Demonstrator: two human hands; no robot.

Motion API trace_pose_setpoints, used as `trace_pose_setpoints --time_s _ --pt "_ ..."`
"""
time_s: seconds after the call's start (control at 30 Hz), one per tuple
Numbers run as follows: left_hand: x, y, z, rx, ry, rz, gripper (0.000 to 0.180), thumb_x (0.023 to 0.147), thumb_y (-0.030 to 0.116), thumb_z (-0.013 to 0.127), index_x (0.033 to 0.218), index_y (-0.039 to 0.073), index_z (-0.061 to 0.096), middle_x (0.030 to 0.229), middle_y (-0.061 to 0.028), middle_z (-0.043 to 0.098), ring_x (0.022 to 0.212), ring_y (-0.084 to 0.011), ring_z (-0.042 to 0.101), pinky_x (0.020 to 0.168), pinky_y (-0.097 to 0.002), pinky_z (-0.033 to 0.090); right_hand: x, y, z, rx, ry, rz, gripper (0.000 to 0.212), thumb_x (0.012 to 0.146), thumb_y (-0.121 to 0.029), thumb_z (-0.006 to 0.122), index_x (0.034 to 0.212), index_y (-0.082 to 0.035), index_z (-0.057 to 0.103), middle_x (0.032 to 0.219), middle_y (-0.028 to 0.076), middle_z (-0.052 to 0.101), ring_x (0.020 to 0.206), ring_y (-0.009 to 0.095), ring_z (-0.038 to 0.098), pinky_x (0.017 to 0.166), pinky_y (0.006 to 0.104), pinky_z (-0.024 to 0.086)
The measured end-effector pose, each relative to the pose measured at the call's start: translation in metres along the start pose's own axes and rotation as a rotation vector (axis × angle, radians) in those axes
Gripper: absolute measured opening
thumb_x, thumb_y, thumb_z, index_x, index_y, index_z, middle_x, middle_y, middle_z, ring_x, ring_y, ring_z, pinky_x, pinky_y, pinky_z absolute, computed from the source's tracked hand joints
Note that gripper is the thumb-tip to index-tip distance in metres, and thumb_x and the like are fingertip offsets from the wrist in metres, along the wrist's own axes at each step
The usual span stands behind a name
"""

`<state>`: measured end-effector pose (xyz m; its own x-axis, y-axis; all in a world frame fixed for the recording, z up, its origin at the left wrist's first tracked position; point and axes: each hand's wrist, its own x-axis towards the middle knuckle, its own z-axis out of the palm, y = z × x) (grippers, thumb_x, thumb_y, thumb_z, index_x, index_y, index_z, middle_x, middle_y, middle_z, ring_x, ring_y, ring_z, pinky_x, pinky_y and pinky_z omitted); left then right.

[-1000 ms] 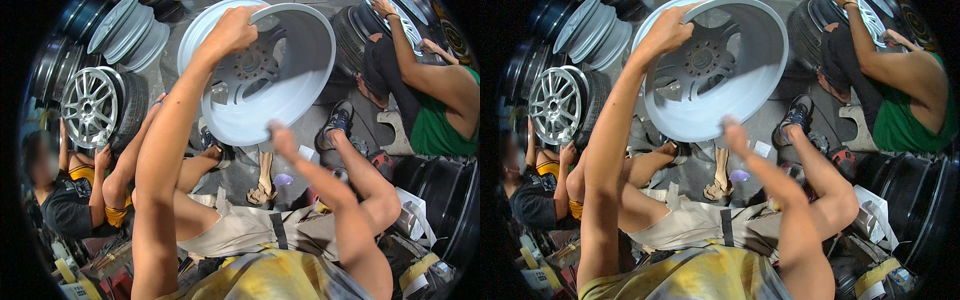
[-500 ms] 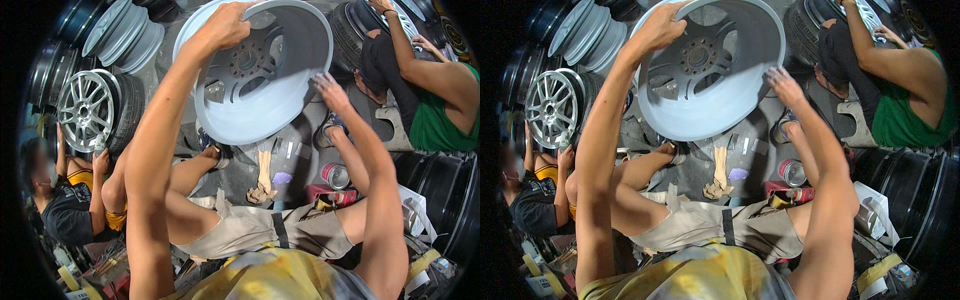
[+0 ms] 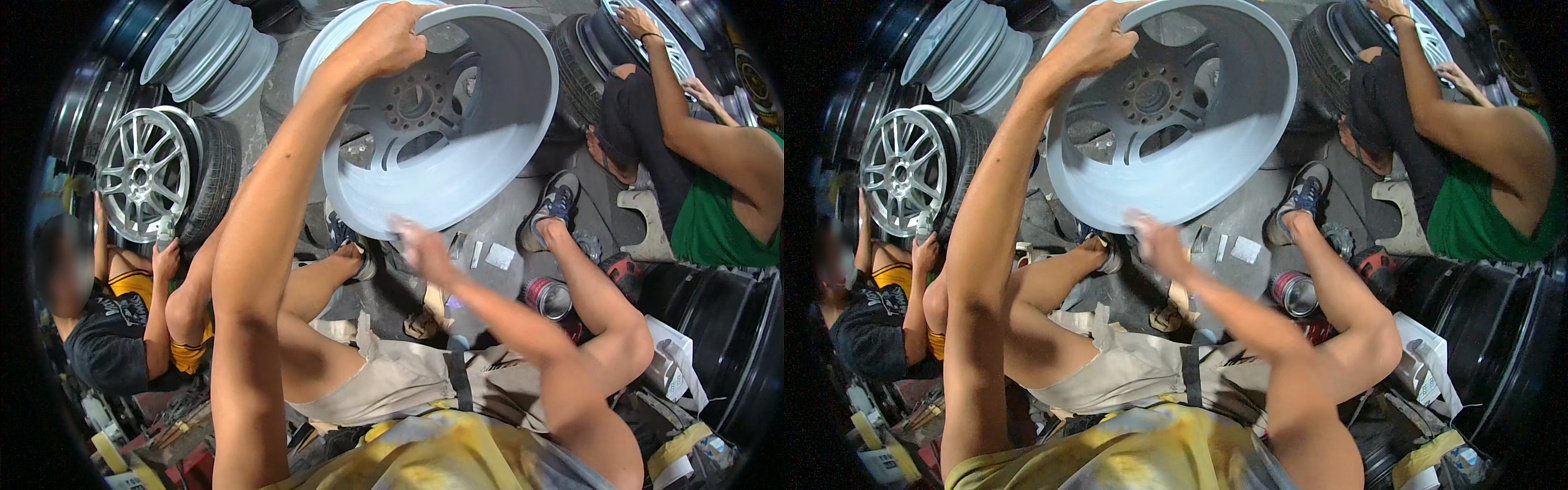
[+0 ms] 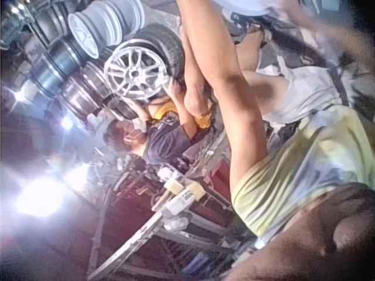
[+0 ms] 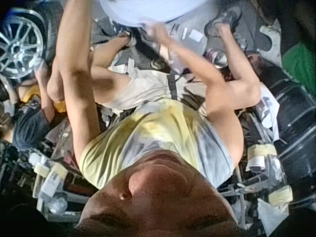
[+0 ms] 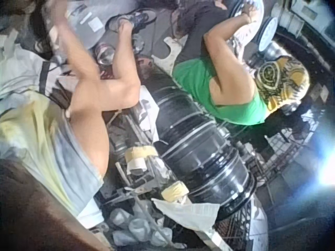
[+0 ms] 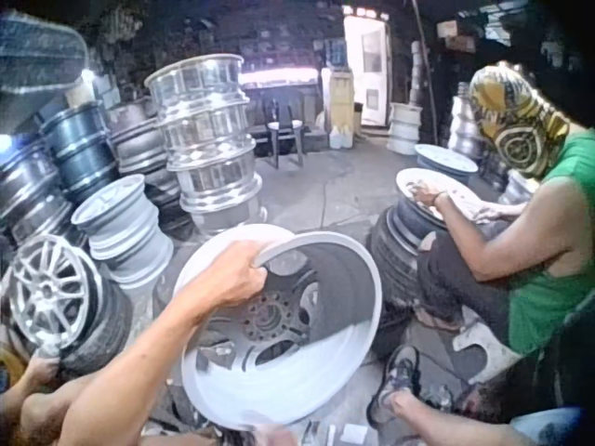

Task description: The person sits on the floor and sands a white car wheel rim using a sanding block. They rotate the rim to sand the inner face, spokes, and outer barrel. Another person is visible in the background working on a different wheel.

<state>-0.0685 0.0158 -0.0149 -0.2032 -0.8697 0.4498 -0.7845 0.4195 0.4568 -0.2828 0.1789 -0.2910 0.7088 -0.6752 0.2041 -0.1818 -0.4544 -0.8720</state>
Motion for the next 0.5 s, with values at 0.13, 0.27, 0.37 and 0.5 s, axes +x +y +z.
trace_pose_setpoints --time_s 0.13,0.27,0.37,0.5 --pt "0.007 0.011 0.001 -0.091 -0.041 -0.048 0.051 0.073 -0.001 0.049 0.121 0.005 0.067 0.110 -0.0251 0.070 0.104 -0.0402 0.067 0.092 -0.0423 0.052 0.014 0.145 -0.145 -1.009 -0.256 -0.154 0.054 0.092 -0.009 0.051 0.146 -0.003 0.046 0.148 0.017 0.051 0.133 0.034 0.052 0.116 0.0428 0.039" --pt "0.000 0.014 -0.001 -0.094 -0.025 -0.089 0.051 0.073 -0.001 0.049 0.120 0.005 0.067 0.108 -0.0248 0.071 0.103 -0.0401 0.067 0.091 -0.0424 0.052 0.032 0.137 -0.145 -1.371 -0.223 -0.112 0.054 0.089 -0.009 0.055 0.141 0.003 0.049 0.154 0.019 0.042 0.133 0.033 0.052 0.111 0.0446 0.044" --pt "0.002 0.009 0.004 -0.110 -0.019 -0.060 0.051 0.073 -0.002 0.049 0.120 0.004 0.067 0.109 -0.0245 0.071 0.103 -0.0398 0.067 0.092 -0.0422 0.052 0.031 0.048 -0.033 -0.383 -0.221 0.275 0.036 0.080 -0.009 0.060 0.114 0.001 0.068 0.115 0.025 0.069 0.106 0.040 0.068 0.093 0.0482 0.054" --pt "0.001 0.006 -0.001 -0.088 -0.028 -0.059 0.051 0.073 -0.002 0.048 0.120 0.004 0.067 0.110 -0.0243 0.071 0.105 -0.0394 0.067 0.094 -0.0417 0.051 0.080 -0.098 0.011 0.314 0.040 0.209 0.042 0.085 0.001 0.050 0.123 -0.001 0.067 0.126 0.025 0.065 0.118 0.036 0.065 0.100 0.0419 0.051"
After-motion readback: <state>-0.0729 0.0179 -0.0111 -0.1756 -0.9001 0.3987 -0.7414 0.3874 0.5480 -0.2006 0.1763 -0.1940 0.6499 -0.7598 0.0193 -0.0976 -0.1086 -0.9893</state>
